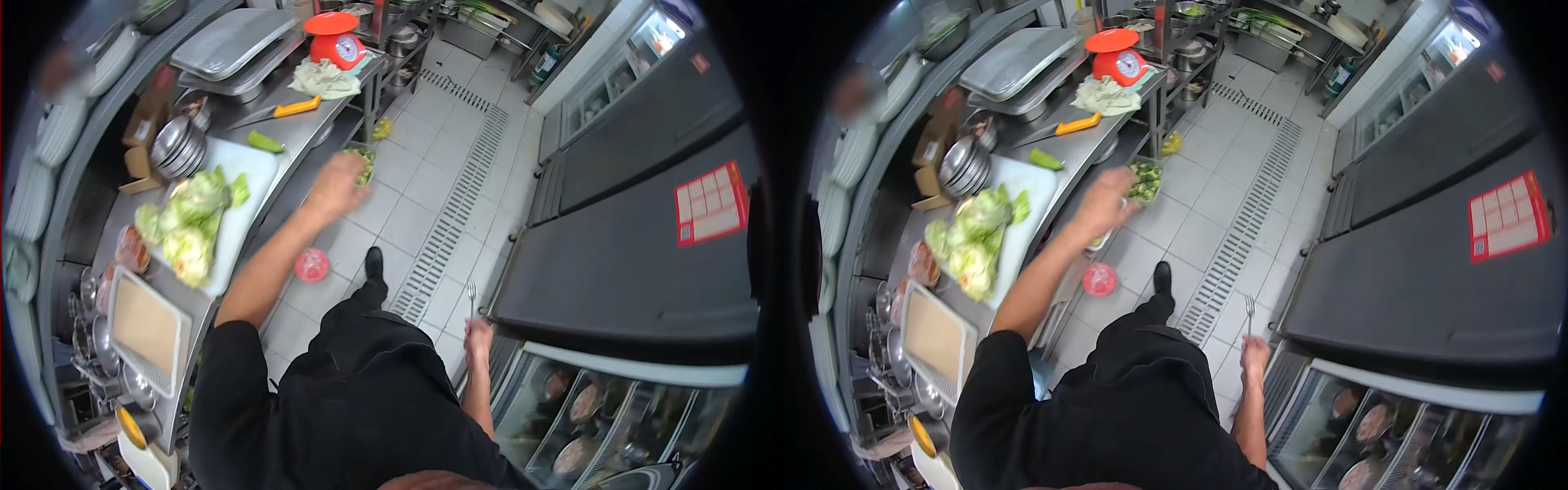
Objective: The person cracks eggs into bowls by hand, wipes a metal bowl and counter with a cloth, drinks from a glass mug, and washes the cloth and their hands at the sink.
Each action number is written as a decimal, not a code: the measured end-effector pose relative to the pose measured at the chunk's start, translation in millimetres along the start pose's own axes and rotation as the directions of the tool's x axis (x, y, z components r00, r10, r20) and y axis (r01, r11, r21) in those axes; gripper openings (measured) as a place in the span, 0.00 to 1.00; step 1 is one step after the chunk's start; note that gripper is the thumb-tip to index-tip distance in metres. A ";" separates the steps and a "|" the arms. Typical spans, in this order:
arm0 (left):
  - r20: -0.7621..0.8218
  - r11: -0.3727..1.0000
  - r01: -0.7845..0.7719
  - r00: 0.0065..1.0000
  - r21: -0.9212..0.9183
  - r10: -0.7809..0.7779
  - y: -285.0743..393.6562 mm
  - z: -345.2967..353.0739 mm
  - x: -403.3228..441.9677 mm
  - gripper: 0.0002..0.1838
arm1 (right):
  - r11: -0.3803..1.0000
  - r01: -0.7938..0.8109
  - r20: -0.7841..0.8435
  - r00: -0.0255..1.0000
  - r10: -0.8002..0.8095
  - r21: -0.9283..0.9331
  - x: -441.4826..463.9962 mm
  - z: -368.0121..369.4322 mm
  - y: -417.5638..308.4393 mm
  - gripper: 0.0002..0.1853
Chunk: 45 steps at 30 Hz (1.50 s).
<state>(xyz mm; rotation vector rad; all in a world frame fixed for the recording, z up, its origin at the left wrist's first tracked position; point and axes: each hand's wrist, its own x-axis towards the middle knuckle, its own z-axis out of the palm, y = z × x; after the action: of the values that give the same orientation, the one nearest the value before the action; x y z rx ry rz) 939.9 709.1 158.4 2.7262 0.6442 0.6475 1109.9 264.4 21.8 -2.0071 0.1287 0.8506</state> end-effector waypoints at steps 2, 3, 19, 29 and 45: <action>-0.022 0.950 0.308 0.951 -0.043 -0.309 -59.2 4.0 66.4 0.30 | 0.985 -0.156 -0.098 0.982 0.162 0.070 22.2 -20.2 -7.8 0.12; -0.171 0.939 0.342 0.923 -0.047 -0.345 -99.7 23.8 88.7 0.29 | 0.968 -0.241 -0.131 0.960 0.248 0.068 27.2 -31.4 -14.0 0.11; -0.025 0.453 0.876 0.463 0.166 -0.886 -295.7 74.7 253.8 0.28 | 0.953 -0.151 0.046 0.985 0.169 -0.263 205.9 13.8 -269.1 0.10; -0.205 0.276 0.176 0.341 -0.945 -0.917 -135.0 2.1 266.5 0.36 | 0.991 0.136 0.809 0.580 -0.094 0.018 338.2 196.3 -534.7 0.07; -0.190 0.098 0.364 -0.229 -0.926 -0.955 -76.0 101.3 306.4 0.25 | 0.388 0.921 1.000 -0.024 -0.015 0.028 277.9 319.1 -568.9 0.10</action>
<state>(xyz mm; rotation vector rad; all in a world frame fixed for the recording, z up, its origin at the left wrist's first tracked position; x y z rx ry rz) 1206.8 905.7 154.7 0.5856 1.7643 1.4794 1385.1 904.8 151.6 -1.3644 -2.0408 1.5173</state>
